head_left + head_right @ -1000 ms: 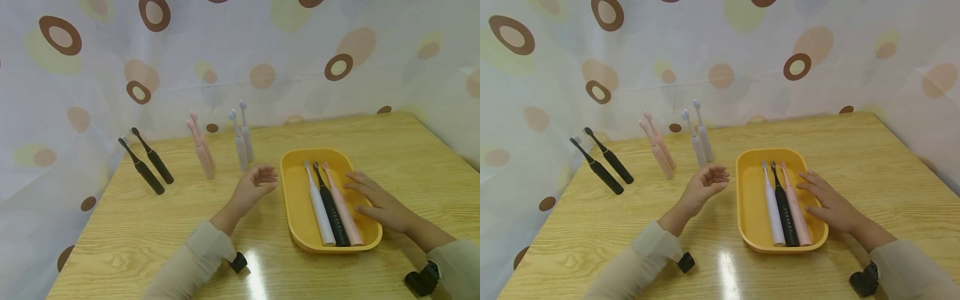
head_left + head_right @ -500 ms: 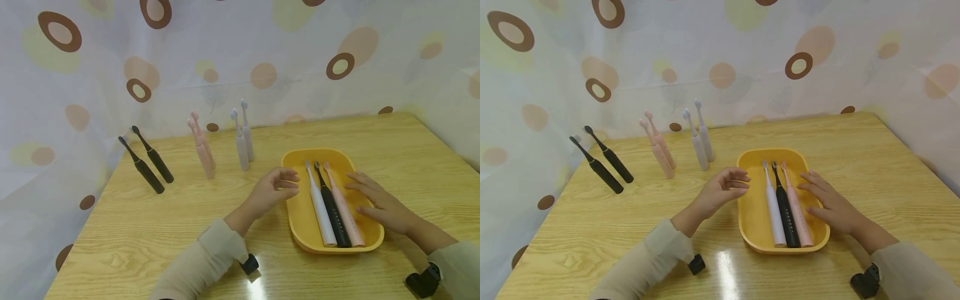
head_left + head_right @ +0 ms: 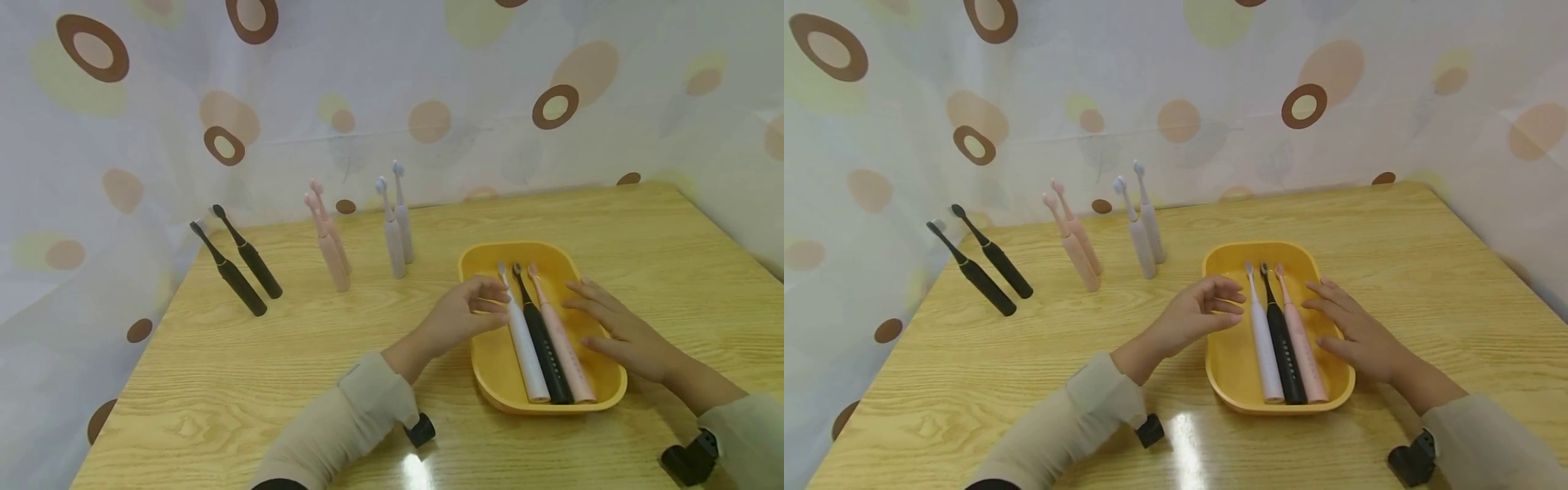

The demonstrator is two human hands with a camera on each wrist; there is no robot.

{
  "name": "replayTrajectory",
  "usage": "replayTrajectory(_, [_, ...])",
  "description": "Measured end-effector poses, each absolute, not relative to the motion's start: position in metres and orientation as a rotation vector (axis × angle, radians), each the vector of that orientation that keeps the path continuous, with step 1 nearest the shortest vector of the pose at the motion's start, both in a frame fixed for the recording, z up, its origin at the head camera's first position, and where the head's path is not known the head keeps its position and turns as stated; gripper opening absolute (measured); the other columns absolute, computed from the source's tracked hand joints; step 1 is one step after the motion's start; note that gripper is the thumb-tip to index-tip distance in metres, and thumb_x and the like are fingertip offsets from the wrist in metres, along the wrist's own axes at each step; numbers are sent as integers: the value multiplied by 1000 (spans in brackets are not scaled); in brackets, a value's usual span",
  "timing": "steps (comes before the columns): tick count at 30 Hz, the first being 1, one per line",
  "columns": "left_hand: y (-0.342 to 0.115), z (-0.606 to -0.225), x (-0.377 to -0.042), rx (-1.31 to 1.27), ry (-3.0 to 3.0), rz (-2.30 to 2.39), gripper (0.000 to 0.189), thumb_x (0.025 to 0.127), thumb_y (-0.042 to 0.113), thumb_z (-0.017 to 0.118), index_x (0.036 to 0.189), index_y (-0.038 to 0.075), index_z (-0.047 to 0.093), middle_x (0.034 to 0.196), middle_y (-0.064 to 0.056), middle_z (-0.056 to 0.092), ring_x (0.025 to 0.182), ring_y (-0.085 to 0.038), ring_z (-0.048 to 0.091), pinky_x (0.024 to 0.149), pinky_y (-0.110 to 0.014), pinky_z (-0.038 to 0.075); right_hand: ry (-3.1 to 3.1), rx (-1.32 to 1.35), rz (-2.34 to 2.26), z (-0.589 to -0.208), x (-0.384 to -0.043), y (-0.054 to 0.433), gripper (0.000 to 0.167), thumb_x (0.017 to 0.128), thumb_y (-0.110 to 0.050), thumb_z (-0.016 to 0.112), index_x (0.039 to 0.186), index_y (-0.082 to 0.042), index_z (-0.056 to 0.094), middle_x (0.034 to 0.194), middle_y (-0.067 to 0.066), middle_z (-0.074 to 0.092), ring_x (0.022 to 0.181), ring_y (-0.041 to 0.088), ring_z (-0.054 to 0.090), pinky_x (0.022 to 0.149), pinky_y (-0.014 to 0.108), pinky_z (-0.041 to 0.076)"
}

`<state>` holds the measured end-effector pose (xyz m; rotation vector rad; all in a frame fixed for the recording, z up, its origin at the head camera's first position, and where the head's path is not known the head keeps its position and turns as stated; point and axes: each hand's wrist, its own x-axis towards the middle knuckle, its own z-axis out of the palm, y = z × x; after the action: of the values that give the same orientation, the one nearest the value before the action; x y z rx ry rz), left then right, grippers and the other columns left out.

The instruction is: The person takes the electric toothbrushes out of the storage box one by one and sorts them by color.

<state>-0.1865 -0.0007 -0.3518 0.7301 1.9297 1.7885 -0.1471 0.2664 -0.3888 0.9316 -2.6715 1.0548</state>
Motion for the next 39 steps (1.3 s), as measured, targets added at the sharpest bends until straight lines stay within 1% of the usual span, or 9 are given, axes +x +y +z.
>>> replayTrajectory(4, [5,-353,-186,700,1959,1721,38,79,6,62,114,3,48,106,-7,54,86,-6,54,72,-20,46,-2670,927,1031,-390,-147,267,44,78,-2,56,120,3,43,139,9,21,129,17,0,100,48,2])
replayTrajectory(5, [7,-354,-186,698,1973,1700,38,79,7,62,114,4,48,106,-7,54,86,-5,53,71,-20,46,-2671,925,1030,-391,-148,267,44,78,-2,56,120,2,43,139,9,21,129,17,0,100,47,2])
replayTrajectory(11, [15,-358,-196,811,2178,1500,41,79,13,62,116,3,47,112,-7,52,92,-6,52,71,-15,44,-2681,918,1059,-391,-149,267,44,78,-2,56,120,0,43,138,12,21,128,18,0,93,62,5])
replayTrajectory(16, [22,-357,-205,905,2333,1232,48,80,20,63,122,7,43,118,-5,49,99,-8,50,74,-13,41,-2688,907,1059,-392,-149,266,45,78,-3,57,120,-2,44,139,7,21,128,17,1,92,63,6])
replayTrajectory(19, [25,-355,-207,898,2358,1145,50,79,24,63,123,9,43,120,-3,47,101,-9,49,76,-14,41,-2686,905,1053,-392,-150,266,45,77,-3,57,120,-2,44,139,5,22,128,16,1,92,63,6])
replayTrajectory(26, [33,-355,-212,686,2343,1198,51,76,20,67,121,10,45,123,-3,45,104,-13,48,72,-19,43,-2686,913,1063,-391,-150,265,44,78,-3,57,120,-1,44,138,10,22,128,17,0,92,63,5])
replayTrajectory(33, [41,-354,-215,544,2434,1074,53,72,23,69,119,11,48,124,-2,45,105,-12,43,81,-23,40,-2696,913,1070,-392,-150,264,45,78,-3,57,120,-1,43,137,14,22,128,17,0,92,63,6])
replayTrajectory(36, [43,-354,-218,434,2339,1134,53,72,23,70,118,12,48,122,-4,46,99,-16,49,77,-27,43,-2710,907,1071,-392,-150,264,45,78,-4,57,121,-3,43,138,12,22,128,15,-1,90,65,6])
replayTrajectory(39, [46,-354,-222,302,2130,1278,52,74,21,68,120,10,46,121,-7,46,100,-21,50,77,-32,44,-2712,902,1066,-392,-149,265,45,78,-4,57,121,-3,43,138,11,22,128,15,0,91,64,6])
